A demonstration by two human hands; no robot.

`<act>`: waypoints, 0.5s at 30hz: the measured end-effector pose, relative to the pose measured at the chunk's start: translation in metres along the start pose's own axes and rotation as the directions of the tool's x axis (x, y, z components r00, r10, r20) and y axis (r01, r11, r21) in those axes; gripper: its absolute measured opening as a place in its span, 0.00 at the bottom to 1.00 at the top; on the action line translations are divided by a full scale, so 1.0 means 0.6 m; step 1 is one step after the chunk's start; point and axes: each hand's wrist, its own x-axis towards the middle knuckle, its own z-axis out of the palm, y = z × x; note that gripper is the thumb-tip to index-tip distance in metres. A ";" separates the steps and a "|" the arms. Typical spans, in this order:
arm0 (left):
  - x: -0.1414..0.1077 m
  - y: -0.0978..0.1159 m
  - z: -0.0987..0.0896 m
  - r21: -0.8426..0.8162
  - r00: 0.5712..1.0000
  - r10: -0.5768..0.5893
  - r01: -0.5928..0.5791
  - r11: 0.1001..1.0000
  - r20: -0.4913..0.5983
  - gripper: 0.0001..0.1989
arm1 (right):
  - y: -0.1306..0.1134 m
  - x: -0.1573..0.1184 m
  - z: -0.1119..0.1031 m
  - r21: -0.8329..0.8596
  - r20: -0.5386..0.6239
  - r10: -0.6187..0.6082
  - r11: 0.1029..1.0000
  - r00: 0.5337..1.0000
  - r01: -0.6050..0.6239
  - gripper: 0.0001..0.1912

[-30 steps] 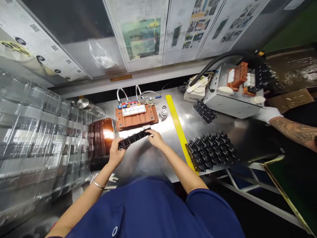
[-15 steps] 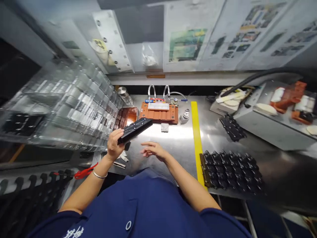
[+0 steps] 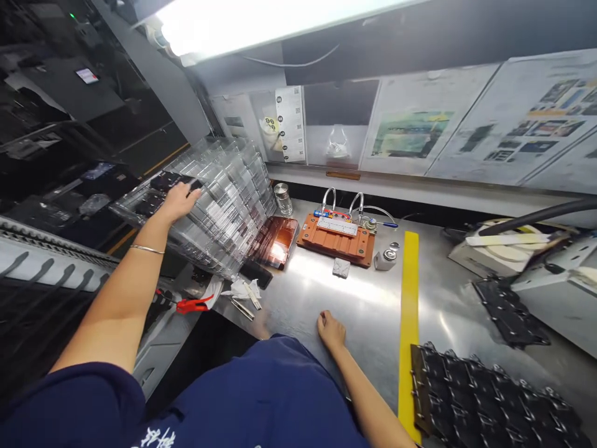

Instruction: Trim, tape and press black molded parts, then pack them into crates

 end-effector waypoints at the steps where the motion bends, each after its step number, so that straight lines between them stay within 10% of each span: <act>1: 0.005 -0.002 0.010 0.015 0.994 0.004 -0.005 1.000 0.108 0.26 | -0.001 0.002 0.000 0.002 -0.001 0.009 1.000 1.000 -0.009 0.16; 4: 0.004 -0.004 0.024 0.066 0.974 0.019 -0.035 0.997 0.227 0.31 | -0.002 0.001 0.003 0.013 -0.004 0.032 0.999 0.999 -0.032 0.17; 10: -0.082 0.029 0.047 0.068 0.915 0.401 -0.399 0.914 -0.028 0.28 | -0.026 -0.009 0.004 0.025 -0.036 0.159 0.987 0.987 -0.159 0.21; 13: -0.196 0.050 0.119 -0.113 0.727 0.661 -0.653 0.749 0.184 0.23 | -0.042 -0.038 0.034 0.034 -0.024 0.108 0.994 0.994 -0.107 0.22; 15: -0.293 0.047 0.188 -0.313 0.438 0.773 -0.734 0.603 0.459 0.18 | -0.049 -0.076 0.080 0.065 -0.009 -0.023 0.998 1.000 0.024 0.21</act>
